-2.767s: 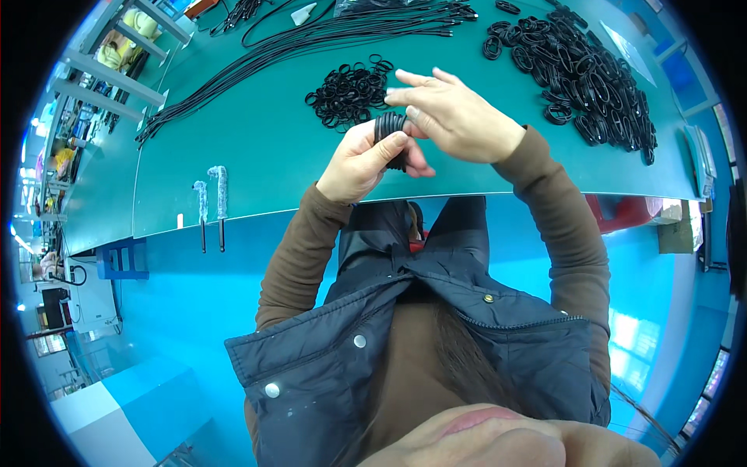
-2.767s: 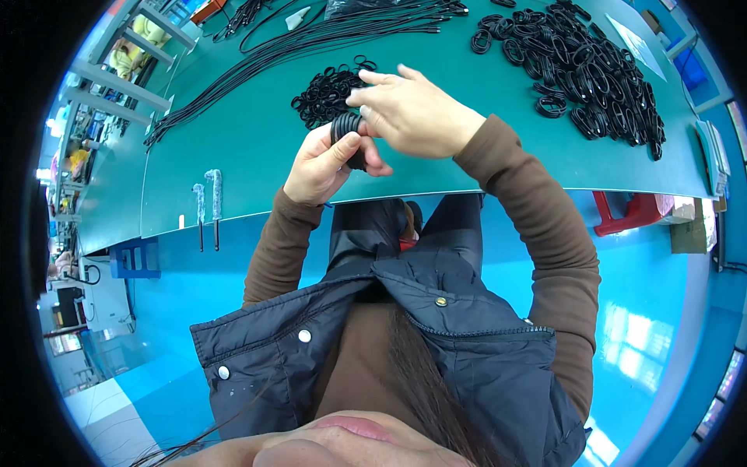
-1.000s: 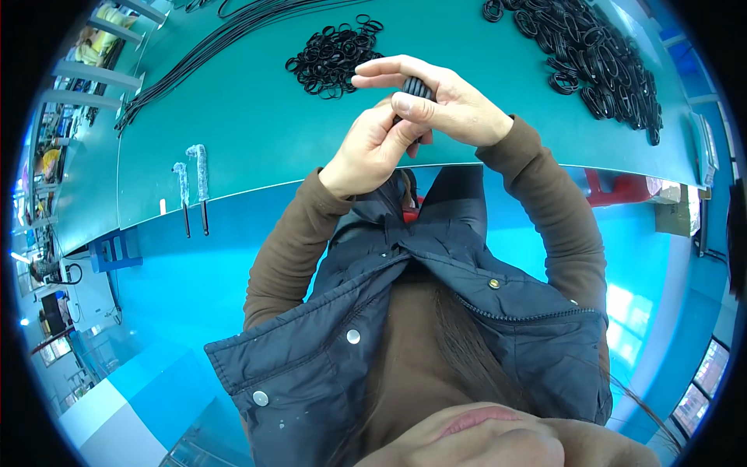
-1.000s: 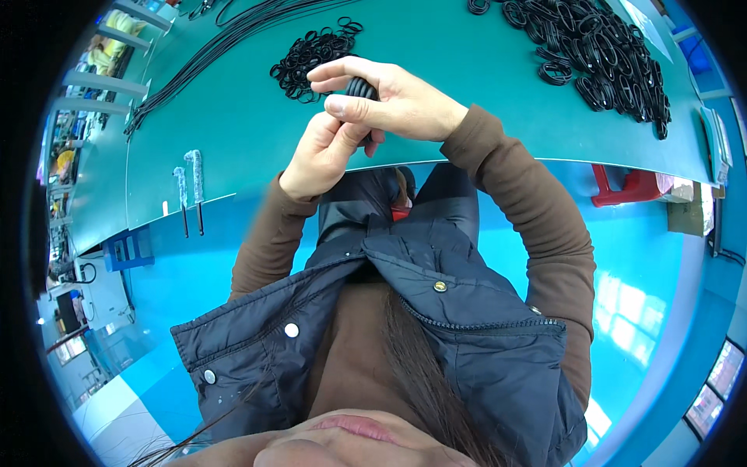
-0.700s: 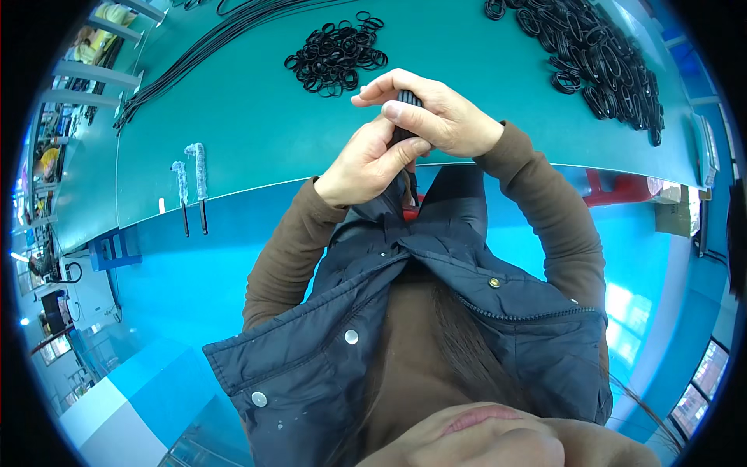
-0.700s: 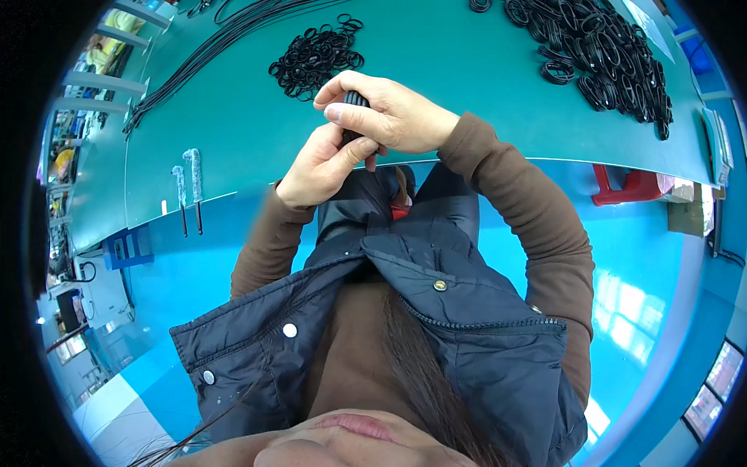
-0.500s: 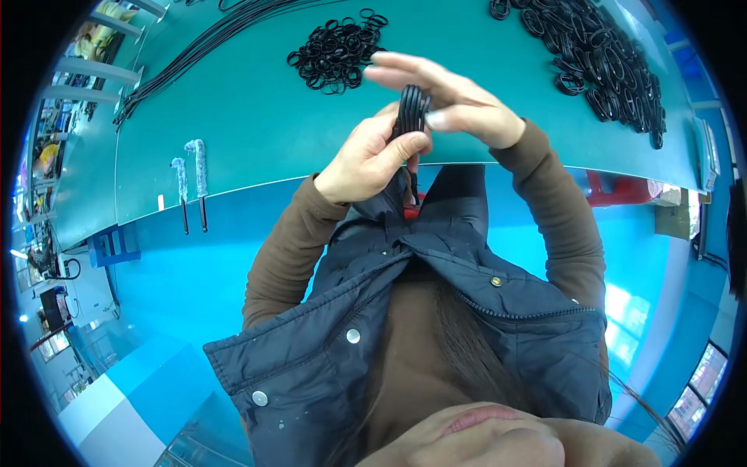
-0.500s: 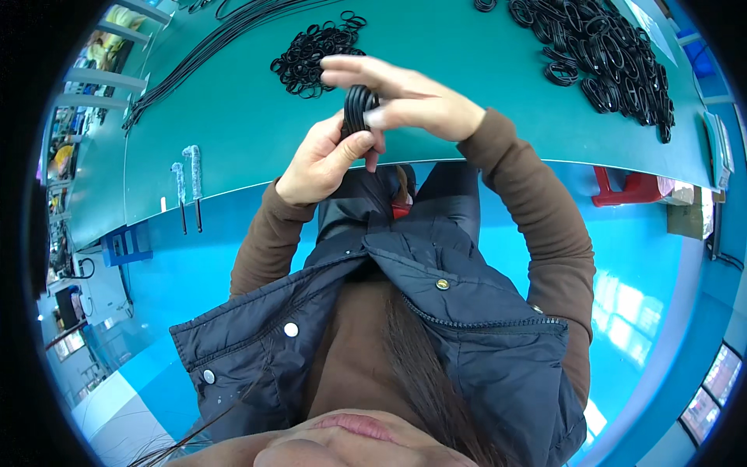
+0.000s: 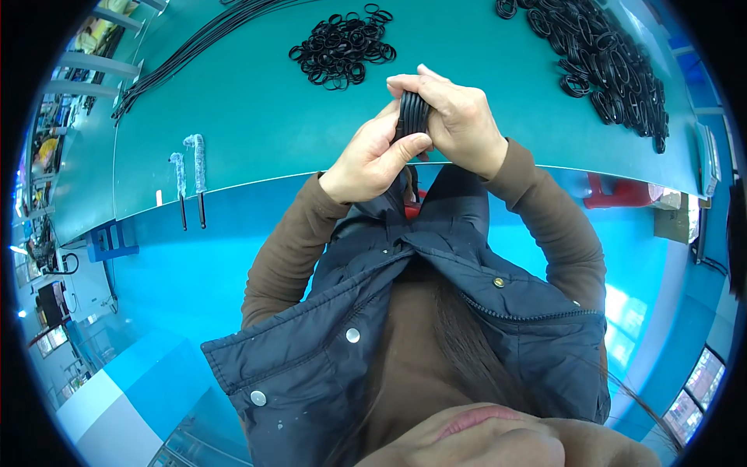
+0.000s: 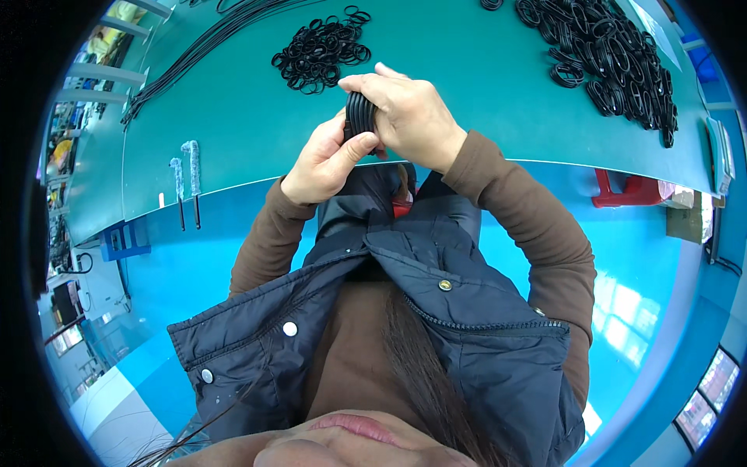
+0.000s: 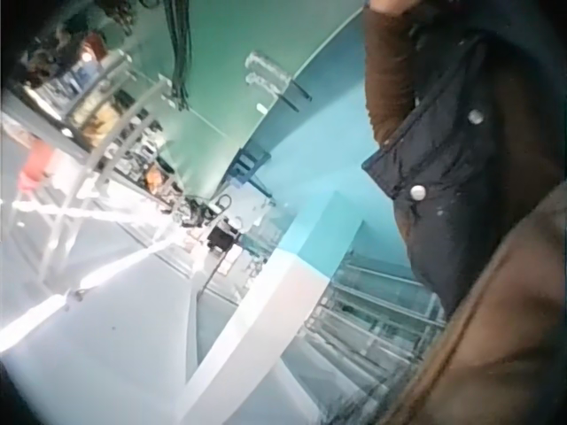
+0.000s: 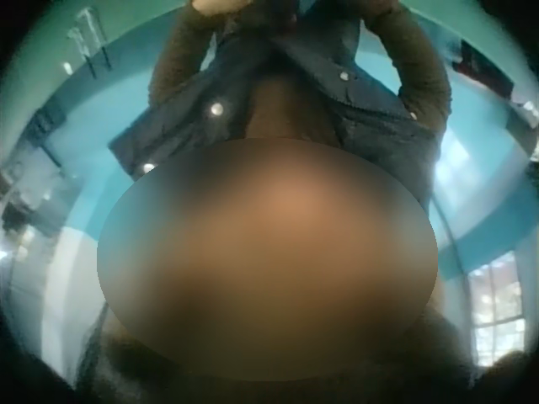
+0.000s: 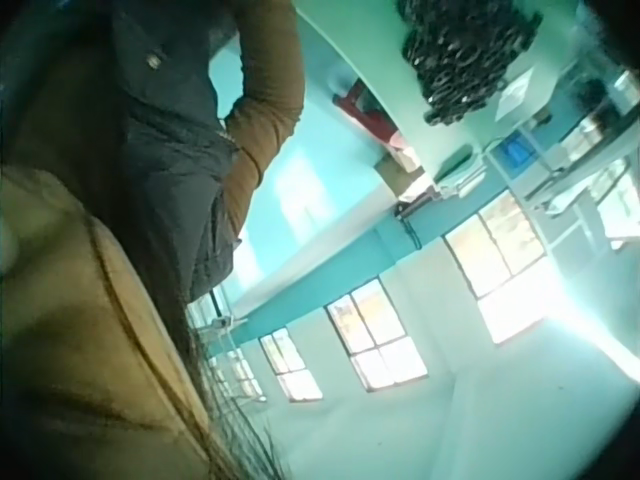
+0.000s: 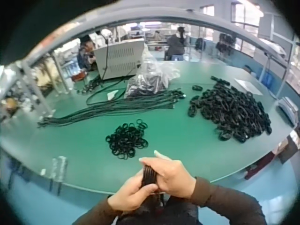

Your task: Organizing and bundling black electrical cables with small rubber rings.

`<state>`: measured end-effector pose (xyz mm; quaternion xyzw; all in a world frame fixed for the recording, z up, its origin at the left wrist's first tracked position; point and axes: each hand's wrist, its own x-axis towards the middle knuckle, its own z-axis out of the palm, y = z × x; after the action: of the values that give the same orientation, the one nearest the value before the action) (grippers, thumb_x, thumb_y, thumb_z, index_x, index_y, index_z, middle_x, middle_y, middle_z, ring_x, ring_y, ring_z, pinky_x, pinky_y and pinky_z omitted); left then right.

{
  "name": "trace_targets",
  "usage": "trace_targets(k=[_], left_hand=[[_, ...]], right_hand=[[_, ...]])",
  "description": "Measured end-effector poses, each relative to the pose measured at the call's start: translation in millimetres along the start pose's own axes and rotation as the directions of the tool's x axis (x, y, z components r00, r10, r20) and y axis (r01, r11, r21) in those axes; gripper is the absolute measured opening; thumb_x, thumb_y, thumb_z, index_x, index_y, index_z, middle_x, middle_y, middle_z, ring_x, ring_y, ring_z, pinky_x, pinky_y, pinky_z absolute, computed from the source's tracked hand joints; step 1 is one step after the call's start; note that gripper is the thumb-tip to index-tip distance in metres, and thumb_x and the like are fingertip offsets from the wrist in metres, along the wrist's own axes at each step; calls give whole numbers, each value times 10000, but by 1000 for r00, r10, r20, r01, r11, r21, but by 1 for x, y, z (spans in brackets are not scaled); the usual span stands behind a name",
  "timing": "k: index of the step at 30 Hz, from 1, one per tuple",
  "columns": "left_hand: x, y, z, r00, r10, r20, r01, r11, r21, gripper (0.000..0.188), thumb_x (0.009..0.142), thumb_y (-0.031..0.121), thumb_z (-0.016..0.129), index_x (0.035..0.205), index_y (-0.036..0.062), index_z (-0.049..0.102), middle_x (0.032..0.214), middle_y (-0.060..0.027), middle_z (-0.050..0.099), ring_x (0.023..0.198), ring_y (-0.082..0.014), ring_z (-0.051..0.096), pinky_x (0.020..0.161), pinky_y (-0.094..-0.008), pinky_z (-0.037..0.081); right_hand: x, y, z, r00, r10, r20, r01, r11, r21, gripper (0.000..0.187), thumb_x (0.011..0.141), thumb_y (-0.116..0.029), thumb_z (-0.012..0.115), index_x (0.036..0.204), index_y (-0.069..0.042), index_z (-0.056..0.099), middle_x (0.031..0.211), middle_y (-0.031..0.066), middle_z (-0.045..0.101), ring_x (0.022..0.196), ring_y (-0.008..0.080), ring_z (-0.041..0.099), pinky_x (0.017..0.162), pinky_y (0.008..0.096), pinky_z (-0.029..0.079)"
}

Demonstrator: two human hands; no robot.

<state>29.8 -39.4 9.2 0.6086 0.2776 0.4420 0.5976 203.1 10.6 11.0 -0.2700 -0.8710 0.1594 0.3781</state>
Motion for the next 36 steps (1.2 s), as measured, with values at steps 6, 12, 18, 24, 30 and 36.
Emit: trace_targets(k=[6, 12, 18, 24, 30, 36], left_hand=[[-1, -4, -8, 999, 38, 37, -41, 997, 67, 139, 964, 61, 492, 1059, -33, 531, 914, -96, 576, 765, -159, 559, 689, -260, 489], [1, -2, 1, 998, 56, 14, -57, 996, 66, 110, 937, 44, 508, 1025, -14, 539, 880, -90, 575, 712, -147, 539, 606, -242, 462], [-2, -4, 2, 999, 41, -20, -38, 993, 110, 95, 932, 36, 500, 1001, -10, 546, 822, -78, 582, 664, -147, 533, 570, -238, 452], [-4, -6, -9, 1000, 11, 12, -13, 977, 212, 91, 929, 26, 487, 991, -4, 547, 827, -82, 580, 667, -148, 538, 570, -238, 452], [-6, -14, -35, 997, 61, -41, -60, 998, 14, 94, 933, 29, 482, 998, -9, 538, 862, -89, 574, 676, -148, 545, 594, -244, 461], [-13, -7, -61, 979, 44, -200, -49, 999, -24, 107, 947, 60, 500, 1018, -16, 523, 900, -97, 565, 689, -152, 551, 638, -254, 479]], right_hand=[[15, -9, -15, 966, 144, 216, -251, 730, 636, 492, 849, -4, 548, 1336, 7, 474, 1213, 175, 619, 989, 240, 655, 818, 284, 538], [19, -15, -3, 944, 221, 245, -330, 681, 654, 426, 921, -89, 523, 1335, 1, 474, 1234, 191, 607, 1008, 244, 648, 871, 320, 526], [18, -16, 1, 916, 222, 334, -398, 607, 688, 414, 948, -134, 504, 1341, -7, 471, 1253, 209, 593, 1004, 246, 648, 870, 327, 522], [20, -12, 13, 933, 188, 308, -357, 607, 710, 412, 958, -158, 499, 1337, 2, 473, 1242, 196, 605, 997, 240, 649, 851, 311, 523], [59, 49, 23, 927, 118, 356, -359, 552, 752, 361, 942, -183, 544, 1263, -17, 549, 1171, 131, 645, 996, 217, 637, 803, 302, 514], [87, 169, 42, 947, 319, 27, -306, 926, -221, 213, 905, -191, 605, 1059, -58, 670, 1005, 59, 661, 805, 163, 608, 699, 291, 497]])
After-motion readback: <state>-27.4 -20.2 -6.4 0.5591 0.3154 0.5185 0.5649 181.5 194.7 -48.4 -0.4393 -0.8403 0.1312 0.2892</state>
